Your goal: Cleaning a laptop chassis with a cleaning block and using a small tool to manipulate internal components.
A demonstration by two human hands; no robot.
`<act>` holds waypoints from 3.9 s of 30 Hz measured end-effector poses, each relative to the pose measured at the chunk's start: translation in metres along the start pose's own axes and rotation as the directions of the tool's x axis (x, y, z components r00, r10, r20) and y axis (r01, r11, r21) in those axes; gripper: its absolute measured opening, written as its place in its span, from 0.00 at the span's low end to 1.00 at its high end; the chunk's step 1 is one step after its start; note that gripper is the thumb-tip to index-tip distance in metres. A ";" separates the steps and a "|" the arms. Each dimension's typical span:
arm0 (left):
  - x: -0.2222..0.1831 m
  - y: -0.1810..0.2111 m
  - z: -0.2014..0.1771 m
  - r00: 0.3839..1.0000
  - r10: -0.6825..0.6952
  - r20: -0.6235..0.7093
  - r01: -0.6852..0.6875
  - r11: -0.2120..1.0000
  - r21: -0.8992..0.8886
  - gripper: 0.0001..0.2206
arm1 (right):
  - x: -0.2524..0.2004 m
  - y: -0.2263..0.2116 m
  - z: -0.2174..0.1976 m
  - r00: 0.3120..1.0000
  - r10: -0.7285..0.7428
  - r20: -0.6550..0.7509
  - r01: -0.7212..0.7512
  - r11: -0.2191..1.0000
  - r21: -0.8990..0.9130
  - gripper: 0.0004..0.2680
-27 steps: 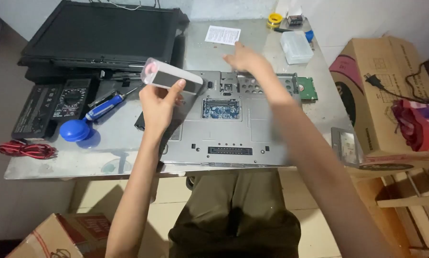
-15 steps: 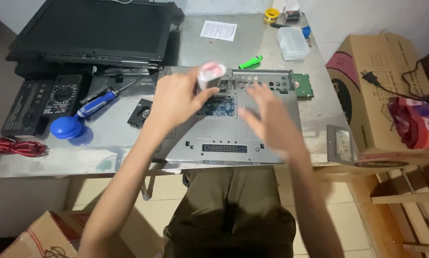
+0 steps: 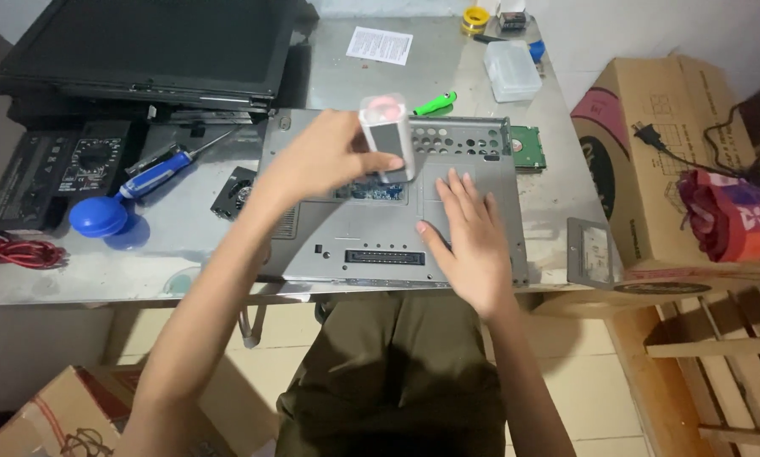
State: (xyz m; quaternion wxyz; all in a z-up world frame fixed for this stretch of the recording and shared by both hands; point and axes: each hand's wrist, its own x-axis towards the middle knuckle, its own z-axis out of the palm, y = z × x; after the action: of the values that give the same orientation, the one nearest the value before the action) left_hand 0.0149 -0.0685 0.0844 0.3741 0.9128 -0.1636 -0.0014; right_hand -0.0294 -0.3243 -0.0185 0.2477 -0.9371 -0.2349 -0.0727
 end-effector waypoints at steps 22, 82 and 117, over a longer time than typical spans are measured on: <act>-0.009 -0.057 -0.009 0.976 0.039 -0.213 0.055 0.908 0.416 0.22 | -0.004 -0.002 0.001 0.996 0.049 -0.071 -0.044 0.996 0.078 0.18; -0.094 0.029 -0.015 0.968 -0.145 0.205 0.093 0.965 0.245 0.23 | -0.010 0.012 0.013 0.966 -0.067 -0.249 0.081 0.996 0.047 0.13; -0.061 -0.059 -0.075 0.870 -0.039 -0.492 0.183 0.952 0.247 0.14 | -0.010 0.011 0.012 0.976 -0.197 -0.099 0.171 0.959 -0.225 0.21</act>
State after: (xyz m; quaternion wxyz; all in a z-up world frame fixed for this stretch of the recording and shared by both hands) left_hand -0.0163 0.0404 0.0913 0.2664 0.9365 -0.0105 0.2276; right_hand -0.0328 -0.3304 -0.0363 0.1507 -0.9264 -0.2964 -0.1766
